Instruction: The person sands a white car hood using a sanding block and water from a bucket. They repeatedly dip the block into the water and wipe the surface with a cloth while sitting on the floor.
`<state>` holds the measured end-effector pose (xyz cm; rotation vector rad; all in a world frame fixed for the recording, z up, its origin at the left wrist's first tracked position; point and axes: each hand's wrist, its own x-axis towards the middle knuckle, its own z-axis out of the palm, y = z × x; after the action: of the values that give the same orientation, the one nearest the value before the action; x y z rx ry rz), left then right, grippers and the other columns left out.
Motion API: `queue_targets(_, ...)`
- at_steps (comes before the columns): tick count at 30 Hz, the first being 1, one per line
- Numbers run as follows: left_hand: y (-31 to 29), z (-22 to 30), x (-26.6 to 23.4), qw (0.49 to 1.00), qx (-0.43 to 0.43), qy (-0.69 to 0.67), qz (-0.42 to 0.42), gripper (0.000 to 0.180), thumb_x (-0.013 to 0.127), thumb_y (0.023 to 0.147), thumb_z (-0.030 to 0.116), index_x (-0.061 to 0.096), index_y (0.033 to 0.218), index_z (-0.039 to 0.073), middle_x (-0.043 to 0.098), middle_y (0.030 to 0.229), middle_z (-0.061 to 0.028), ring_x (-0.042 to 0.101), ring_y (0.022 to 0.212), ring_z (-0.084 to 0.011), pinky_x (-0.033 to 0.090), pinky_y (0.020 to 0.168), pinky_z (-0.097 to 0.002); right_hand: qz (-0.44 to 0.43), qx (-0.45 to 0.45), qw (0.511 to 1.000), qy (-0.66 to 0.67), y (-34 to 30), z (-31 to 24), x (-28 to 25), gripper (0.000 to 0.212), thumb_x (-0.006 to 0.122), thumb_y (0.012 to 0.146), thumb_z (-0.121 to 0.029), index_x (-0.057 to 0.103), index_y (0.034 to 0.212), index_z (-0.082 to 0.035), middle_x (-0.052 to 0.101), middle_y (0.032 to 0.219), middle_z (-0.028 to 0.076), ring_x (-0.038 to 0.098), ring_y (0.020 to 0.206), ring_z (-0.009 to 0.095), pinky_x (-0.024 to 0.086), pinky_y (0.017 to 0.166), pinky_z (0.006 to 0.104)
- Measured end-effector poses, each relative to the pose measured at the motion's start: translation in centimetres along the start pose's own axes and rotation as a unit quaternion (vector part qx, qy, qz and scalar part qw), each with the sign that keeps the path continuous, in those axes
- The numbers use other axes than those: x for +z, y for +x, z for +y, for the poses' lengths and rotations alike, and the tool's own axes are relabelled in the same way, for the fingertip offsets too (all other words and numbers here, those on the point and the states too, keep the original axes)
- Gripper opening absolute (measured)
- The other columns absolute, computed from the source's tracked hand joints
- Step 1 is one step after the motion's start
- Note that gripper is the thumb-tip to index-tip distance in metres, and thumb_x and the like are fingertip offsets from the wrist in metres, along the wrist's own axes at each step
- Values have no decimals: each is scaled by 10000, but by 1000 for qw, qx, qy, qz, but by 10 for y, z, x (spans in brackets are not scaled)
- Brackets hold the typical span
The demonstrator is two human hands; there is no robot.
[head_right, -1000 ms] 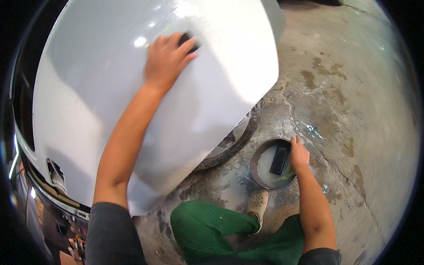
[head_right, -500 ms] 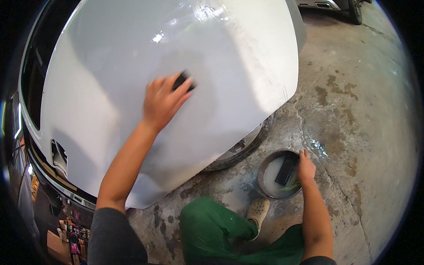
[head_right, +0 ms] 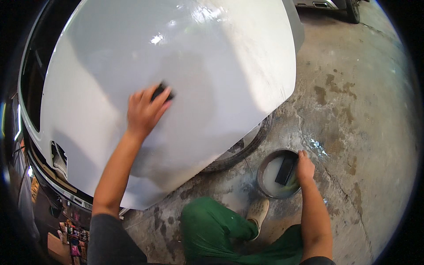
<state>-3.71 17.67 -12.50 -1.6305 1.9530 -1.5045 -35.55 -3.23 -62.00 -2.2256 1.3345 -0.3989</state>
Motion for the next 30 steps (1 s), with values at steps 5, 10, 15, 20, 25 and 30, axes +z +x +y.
queue_targets(5, 78, 9, 12, 999, 35, -34, -2, 478, 825, 842, 259, 699, 1303, 259, 607, 1310, 17, 551, 1070, -239, 455, 896, -411, -20, 7, 1000, 2, 0, -5, -3, 397, 491, 987, -88, 599, 1367, -127, 577, 1510, 83, 700, 1149, 366, 570, 949, 490)
queue_targets(10, -137, -28, -44, 998, -17, 45, -43, 539, 862, 801, 287, 696, 1312, 258, 609, 1423, -46, 549, 1105, -271, 450, 923, -427, -30, 13, 999, 5, 3, 5, -1, 404, 484, 982, -70, 592, 1367, -126, 580, 1506, 81, 699, 1151, 368, 570, 949, 493)
queue_targets(15, -37, -24, -21, 1000, 8, 19, -22, 495, 837, 833, 299, 690, 1302, 244, 606, 1358, -46, 553, 1096, -271, 452, 915, -428, -4, 11, 1000, -8, -1, -1, 0, 370, 484, 993, -77, 598, 1341, -128, 648, 1390, 122, 712, 1084, 395, 573, 904, 508)
queue_targets(20, 60, -16, -1, 1000, 22, -21, -6, 521, 837, 825, 247, 679, 1321, 253, 599, 1339, -27, 548, 1099, -269, 457, 916, -423, 8, 0, 1000, -1, -5, -7, -3, 330, 492, 995, -80, 608, 1300, -125, 714, 1218, 151, 723, 1011, 406, 564, 844, 528)
queue_targets(25, -133, -41, -46, 999, 2, 26, -45, 530, 855, 791, 268, 699, 1297, 272, 600, 1402, -24, 538, 1121, -267, 446, 924, -419, -3, 4, 1000, -4, 0, 4, -3, 294, 504, 1009, -115, 609, 1283, -122, 713, 1227, 146, 720, 1014, 403, 564, 833, 523)
queue_targets(30, -87, -38, -43, 999, 10, 13, -45, 487, 844, 809, 303, 702, 1274, 274, 606, 1368, 12, 536, 1111, -234, 443, 909, -415, -36, 23, 999, -19, -1, -7, -3, 271, 511, 1015, -130, 609, 1267, -116, 714, 1226, 143, 715, 1030, 406, 563, 837, 528)
